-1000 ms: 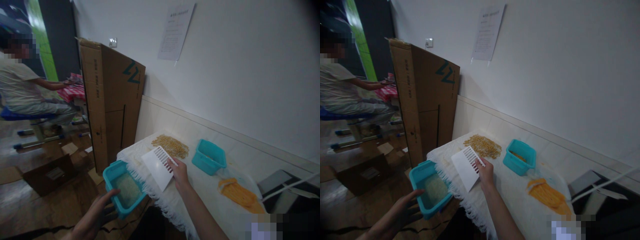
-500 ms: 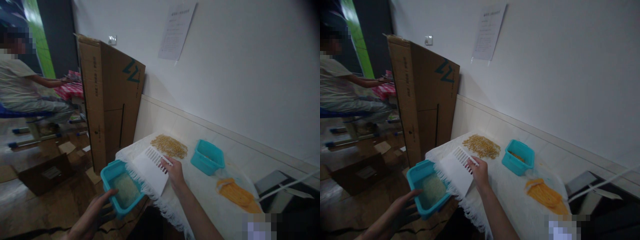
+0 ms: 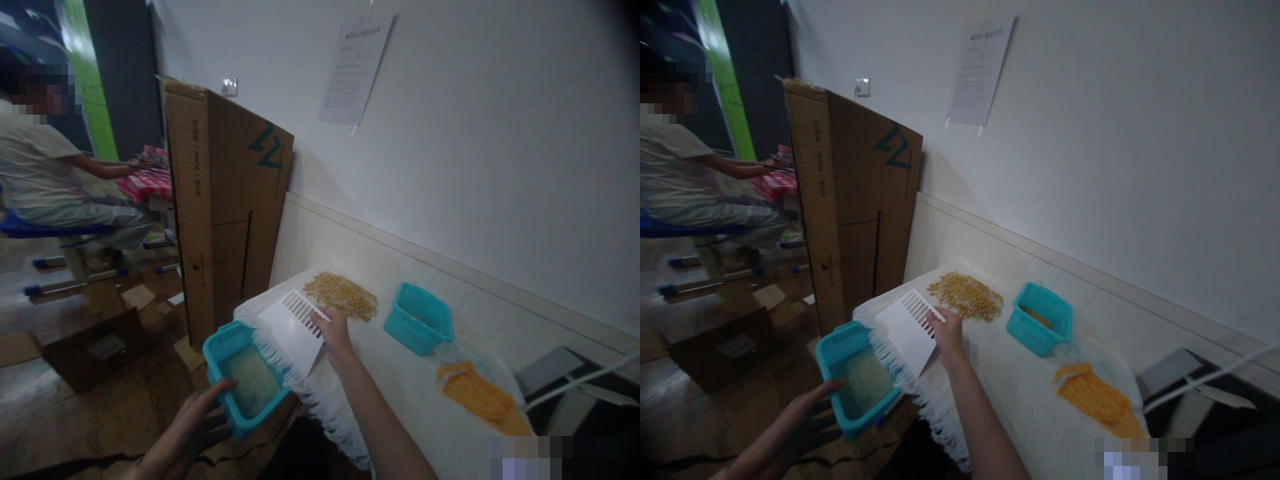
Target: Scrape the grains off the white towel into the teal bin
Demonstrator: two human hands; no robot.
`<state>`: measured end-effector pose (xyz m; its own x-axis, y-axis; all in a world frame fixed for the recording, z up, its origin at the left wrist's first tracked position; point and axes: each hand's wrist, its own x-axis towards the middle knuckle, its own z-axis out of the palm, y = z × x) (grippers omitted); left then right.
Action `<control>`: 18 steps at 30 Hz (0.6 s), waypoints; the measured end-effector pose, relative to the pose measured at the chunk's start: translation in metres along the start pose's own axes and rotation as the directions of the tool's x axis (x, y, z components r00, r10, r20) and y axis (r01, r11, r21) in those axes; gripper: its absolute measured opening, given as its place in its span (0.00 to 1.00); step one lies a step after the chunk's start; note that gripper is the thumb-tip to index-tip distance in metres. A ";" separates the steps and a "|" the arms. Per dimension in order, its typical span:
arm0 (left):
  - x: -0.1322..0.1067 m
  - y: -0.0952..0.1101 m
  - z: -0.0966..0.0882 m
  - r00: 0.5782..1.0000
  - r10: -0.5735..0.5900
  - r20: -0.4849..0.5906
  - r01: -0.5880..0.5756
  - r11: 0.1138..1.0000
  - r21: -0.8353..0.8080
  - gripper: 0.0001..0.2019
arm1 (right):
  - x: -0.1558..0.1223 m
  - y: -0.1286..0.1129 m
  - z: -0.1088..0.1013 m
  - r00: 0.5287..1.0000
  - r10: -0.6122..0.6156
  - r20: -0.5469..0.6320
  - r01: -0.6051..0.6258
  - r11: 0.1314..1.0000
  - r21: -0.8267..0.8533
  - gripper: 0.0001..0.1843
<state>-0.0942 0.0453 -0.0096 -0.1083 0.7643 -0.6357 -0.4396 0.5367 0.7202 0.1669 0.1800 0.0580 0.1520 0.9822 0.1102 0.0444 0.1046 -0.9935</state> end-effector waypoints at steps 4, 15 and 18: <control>0.004 -0.006 -0.005 1.000 0.003 0.010 -0.003 1.000 0.006 0.31 | -0.016 -0.009 -0.014 0.996 -0.037 0.083 0.040 0.998 -0.042 0.28; 0.004 -0.008 0.000 1.000 0.014 -0.023 -0.014 1.000 0.011 0.30 | -0.017 -0.019 -0.082 0.836 -0.549 -0.011 0.360 0.564 -0.743 0.24; 0.004 -0.008 0.001 1.000 0.021 -0.016 -0.021 1.000 -0.001 0.30 | -0.019 -0.007 -0.071 0.802 -0.584 0.126 0.416 0.395 -0.819 0.18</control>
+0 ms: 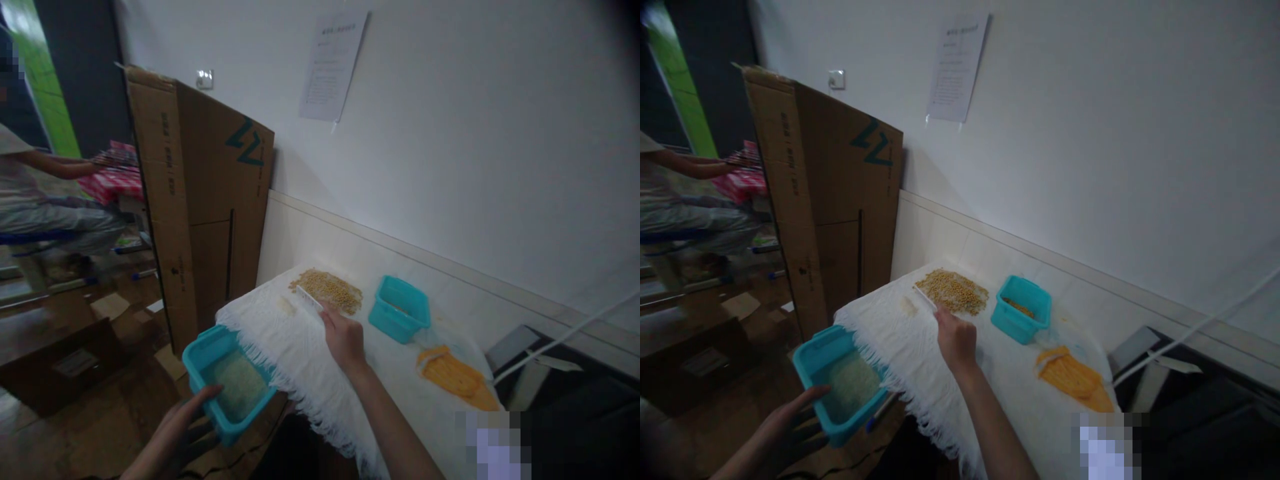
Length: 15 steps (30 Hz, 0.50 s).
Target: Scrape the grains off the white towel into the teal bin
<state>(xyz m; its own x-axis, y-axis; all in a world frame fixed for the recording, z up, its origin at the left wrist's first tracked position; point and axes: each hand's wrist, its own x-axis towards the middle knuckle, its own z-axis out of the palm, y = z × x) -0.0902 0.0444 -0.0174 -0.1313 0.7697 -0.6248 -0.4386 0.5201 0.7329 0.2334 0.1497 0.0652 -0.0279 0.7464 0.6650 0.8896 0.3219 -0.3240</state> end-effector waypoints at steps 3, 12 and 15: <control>0.002 -0.002 -0.001 1.000 -0.009 0.005 0.009 1.000 0.005 0.29 | -0.006 -0.007 0.006 0.989 -0.148 0.029 0.150 0.982 -0.117 0.18; 0.007 -0.005 -0.003 1.000 -0.010 -0.002 0.010 0.999 0.036 0.34 | -0.040 -0.037 -0.010 0.924 -0.381 0.011 0.379 0.916 -0.134 0.23; 0.011 -0.006 -0.005 1.000 -0.012 0.010 0.012 1.000 0.026 0.30 | -0.037 -0.038 -0.011 0.917 -0.396 -0.032 0.384 0.905 -0.184 0.23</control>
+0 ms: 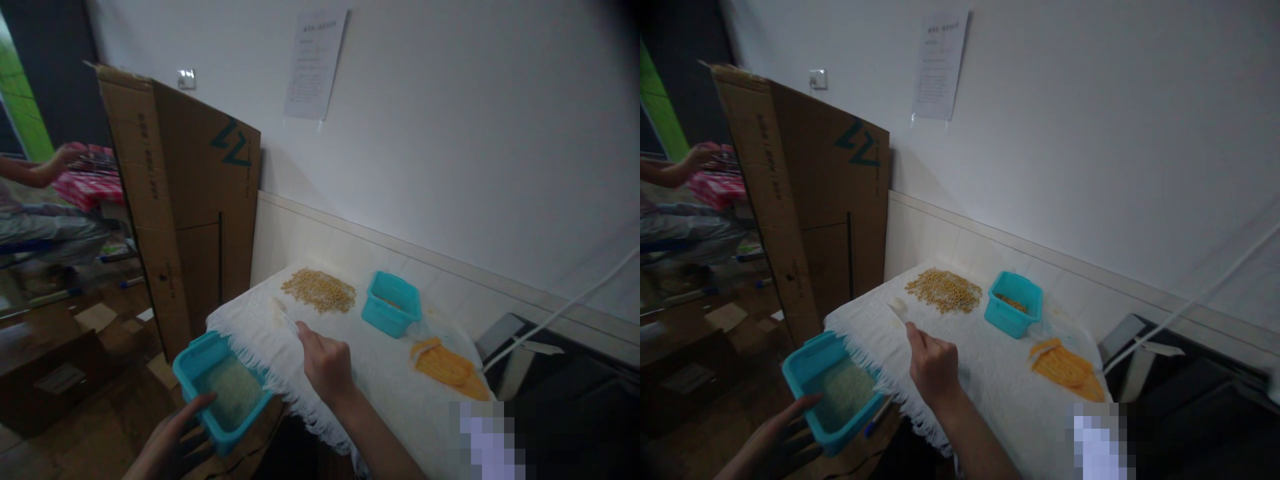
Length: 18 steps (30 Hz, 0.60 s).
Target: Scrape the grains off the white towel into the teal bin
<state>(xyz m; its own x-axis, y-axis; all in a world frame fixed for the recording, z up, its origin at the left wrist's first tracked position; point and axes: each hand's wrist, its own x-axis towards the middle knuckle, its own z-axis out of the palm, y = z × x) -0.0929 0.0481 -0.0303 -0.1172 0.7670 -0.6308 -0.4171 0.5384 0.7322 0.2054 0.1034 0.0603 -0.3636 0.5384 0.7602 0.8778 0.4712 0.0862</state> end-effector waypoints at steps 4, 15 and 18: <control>0.005 0.001 -0.005 0.997 -0.057 0.050 0.058 0.998 -0.020 0.32 | 0.003 -0.001 0.008 0.999 -0.020 -0.028 0.018 0.997 -0.071 0.21; -0.039 0.020 0.005 0.993 -0.008 0.118 0.010 1.000 -0.016 0.36 | 0.013 -0.014 0.008 0.995 -0.058 -0.077 0.057 0.998 -0.012 0.19; -0.034 0.016 -0.002 0.986 0.014 0.164 -0.011 1.000 -0.023 0.38 | 0.018 -0.014 0.013 0.994 -0.064 -0.087 0.065 0.998 0.007 0.18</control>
<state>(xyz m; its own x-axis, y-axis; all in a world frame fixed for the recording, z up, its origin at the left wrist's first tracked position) -0.0974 0.0296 0.0026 0.0263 0.8215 -0.5696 -0.4369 0.5219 0.7326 0.1827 0.1159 0.0648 -0.3905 0.4447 0.8061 0.8503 0.5098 0.1306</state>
